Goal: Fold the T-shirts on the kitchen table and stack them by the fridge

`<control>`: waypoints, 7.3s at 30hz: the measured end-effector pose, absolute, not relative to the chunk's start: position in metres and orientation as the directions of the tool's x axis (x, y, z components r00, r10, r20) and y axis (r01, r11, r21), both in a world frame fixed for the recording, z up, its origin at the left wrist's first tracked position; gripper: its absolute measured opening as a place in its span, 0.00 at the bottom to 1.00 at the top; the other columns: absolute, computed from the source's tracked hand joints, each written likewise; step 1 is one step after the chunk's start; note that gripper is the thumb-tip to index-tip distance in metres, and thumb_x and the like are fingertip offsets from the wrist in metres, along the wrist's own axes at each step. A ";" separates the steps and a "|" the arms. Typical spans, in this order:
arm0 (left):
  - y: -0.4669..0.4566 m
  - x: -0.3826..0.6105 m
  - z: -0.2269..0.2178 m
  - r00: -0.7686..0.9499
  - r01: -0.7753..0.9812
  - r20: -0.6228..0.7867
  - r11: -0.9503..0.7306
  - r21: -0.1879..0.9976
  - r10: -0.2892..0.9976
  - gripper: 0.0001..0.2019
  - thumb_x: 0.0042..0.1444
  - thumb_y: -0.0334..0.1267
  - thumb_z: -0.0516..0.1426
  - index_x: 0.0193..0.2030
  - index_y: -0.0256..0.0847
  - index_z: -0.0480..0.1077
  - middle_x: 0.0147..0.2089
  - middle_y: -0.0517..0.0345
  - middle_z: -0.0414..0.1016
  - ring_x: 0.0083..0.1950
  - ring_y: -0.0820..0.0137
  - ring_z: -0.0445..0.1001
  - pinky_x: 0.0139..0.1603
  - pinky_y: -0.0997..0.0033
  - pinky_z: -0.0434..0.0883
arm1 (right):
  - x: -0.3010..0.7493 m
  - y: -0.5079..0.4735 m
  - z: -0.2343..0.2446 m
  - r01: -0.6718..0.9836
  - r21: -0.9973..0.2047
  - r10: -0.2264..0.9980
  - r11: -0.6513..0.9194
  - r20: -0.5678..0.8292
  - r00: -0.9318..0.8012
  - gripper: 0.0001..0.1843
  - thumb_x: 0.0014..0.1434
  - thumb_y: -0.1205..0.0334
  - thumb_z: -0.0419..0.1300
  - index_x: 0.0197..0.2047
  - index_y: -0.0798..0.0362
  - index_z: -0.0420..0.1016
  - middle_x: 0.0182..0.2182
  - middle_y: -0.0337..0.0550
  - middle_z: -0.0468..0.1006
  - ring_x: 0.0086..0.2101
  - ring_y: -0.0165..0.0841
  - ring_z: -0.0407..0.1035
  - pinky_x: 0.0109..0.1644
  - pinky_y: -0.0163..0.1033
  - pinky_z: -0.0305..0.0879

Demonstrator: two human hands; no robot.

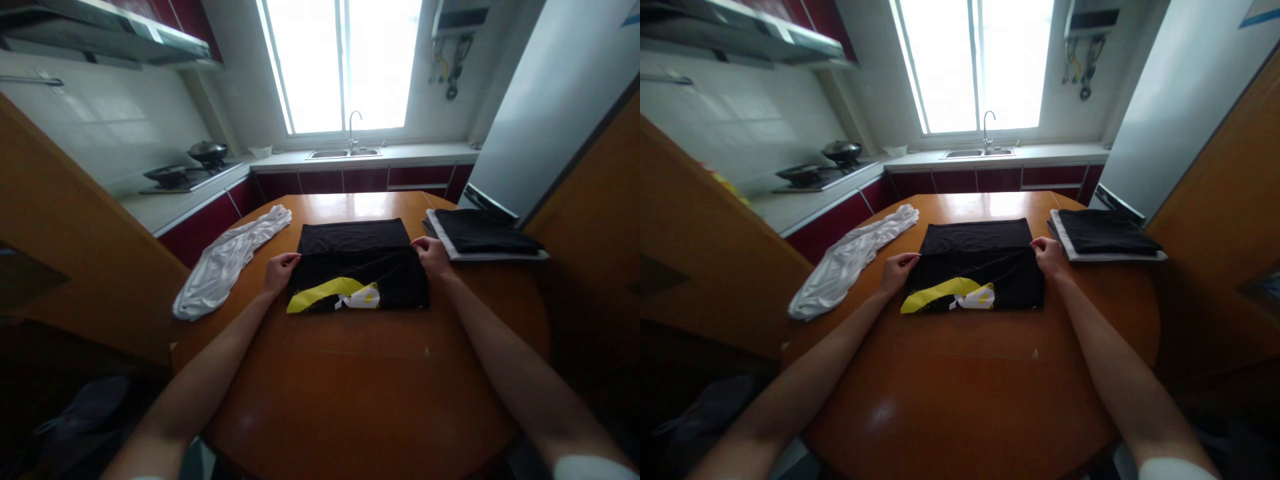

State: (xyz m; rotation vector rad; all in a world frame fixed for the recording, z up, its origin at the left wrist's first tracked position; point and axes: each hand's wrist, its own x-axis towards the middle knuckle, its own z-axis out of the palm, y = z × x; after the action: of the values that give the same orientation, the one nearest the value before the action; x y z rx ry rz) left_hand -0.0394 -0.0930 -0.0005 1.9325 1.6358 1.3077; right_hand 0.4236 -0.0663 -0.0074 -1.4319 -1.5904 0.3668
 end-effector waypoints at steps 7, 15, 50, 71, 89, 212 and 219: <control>-0.085 -0.042 -0.010 -0.035 0.645 0.368 -0.260 0.719 0.929 0.20 0.54 0.53 0.61 0.41 0.38 0.81 0.39 0.48 0.83 0.38 0.61 0.80 0.42 0.67 0.74 | 0.418 -0.065 -0.016 0.654 -0.725 0.921 0.216 0.374 0.111 0.10 0.57 0.60 0.59 0.35 0.56 0.81 0.34 0.50 0.84 0.36 0.40 0.76 0.43 0.41 0.70; -0.111 -0.066 0.032 -0.001 0.775 0.244 -0.153 0.614 0.970 0.23 0.50 0.59 0.61 0.35 0.38 0.78 0.34 0.48 0.80 0.34 0.61 0.77 0.35 0.68 0.72 | 0.429 -0.089 0.019 0.833 -0.551 0.951 0.045 0.278 0.133 0.07 0.56 0.60 0.65 0.36 0.53 0.82 0.36 0.52 0.84 0.36 0.40 0.77 0.40 0.41 0.69; -0.247 -0.046 0.060 0.159 0.872 0.162 -0.216 0.440 0.974 0.19 0.64 0.51 0.51 0.39 0.43 0.79 0.42 0.52 0.81 0.42 0.61 0.78 0.45 0.66 0.71 | 0.441 -0.234 0.032 0.925 -0.334 0.974 0.181 0.194 -0.121 0.13 0.65 0.57 0.54 0.40 0.49 0.80 0.41 0.47 0.81 0.40 0.39 0.74 0.44 0.40 0.65; -0.164 0.059 0.001 0.402 0.901 0.073 -0.408 0.148 0.913 0.32 0.68 0.61 0.45 0.74 0.52 0.55 0.78 0.56 0.45 0.78 0.51 0.41 0.72 0.35 0.45 | 0.324 -0.158 -0.005 0.914 -0.217 0.932 0.344 0.195 -0.305 0.33 0.72 0.47 0.42 0.74 0.54 0.54 0.74 0.50 0.48 0.72 0.41 0.39 0.73 0.57 0.38; -0.118 -0.046 0.022 0.023 0.850 0.157 -0.102 0.517 0.987 0.13 0.56 0.45 0.57 0.37 0.40 0.79 0.39 0.48 0.83 0.41 0.60 0.80 0.43 0.67 0.72 | 0.412 -0.121 -0.008 0.868 -0.479 0.953 -0.134 0.178 0.246 0.15 0.62 0.52 0.60 0.42 0.54 0.81 0.39 0.52 0.83 0.40 0.40 0.77 0.42 0.39 0.66; -0.336 -0.054 0.059 0.183 0.782 0.548 -0.459 0.422 0.816 0.05 0.57 0.38 0.55 0.40 0.46 0.70 0.48 0.52 0.74 0.51 0.59 0.74 0.53 0.60 0.74 | 0.436 -0.297 0.041 0.625 -0.472 0.761 0.622 0.554 -0.339 0.05 0.66 0.62 0.54 0.42 0.46 0.72 0.42 0.47 0.77 0.44 0.40 0.72 0.49 0.44 0.68; -0.312 -0.044 0.094 -0.156 0.655 0.440 -0.241 0.716 0.884 0.14 0.59 0.51 0.54 0.42 0.42 0.68 0.40 0.55 0.77 0.40 0.64 0.76 0.40 0.67 0.75 | 0.404 -0.278 0.083 0.621 -0.664 0.841 0.416 0.541 0.014 0.09 0.62 0.54 0.54 0.37 0.48 0.73 0.36 0.47 0.79 0.38 0.39 0.73 0.44 0.41 0.69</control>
State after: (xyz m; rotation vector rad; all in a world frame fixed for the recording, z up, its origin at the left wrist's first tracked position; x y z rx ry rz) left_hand -0.0444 -0.3124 0.0943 1.8592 1.7604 1.3481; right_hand 0.4041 -0.2783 0.0827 -1.2888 -1.6917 0.2810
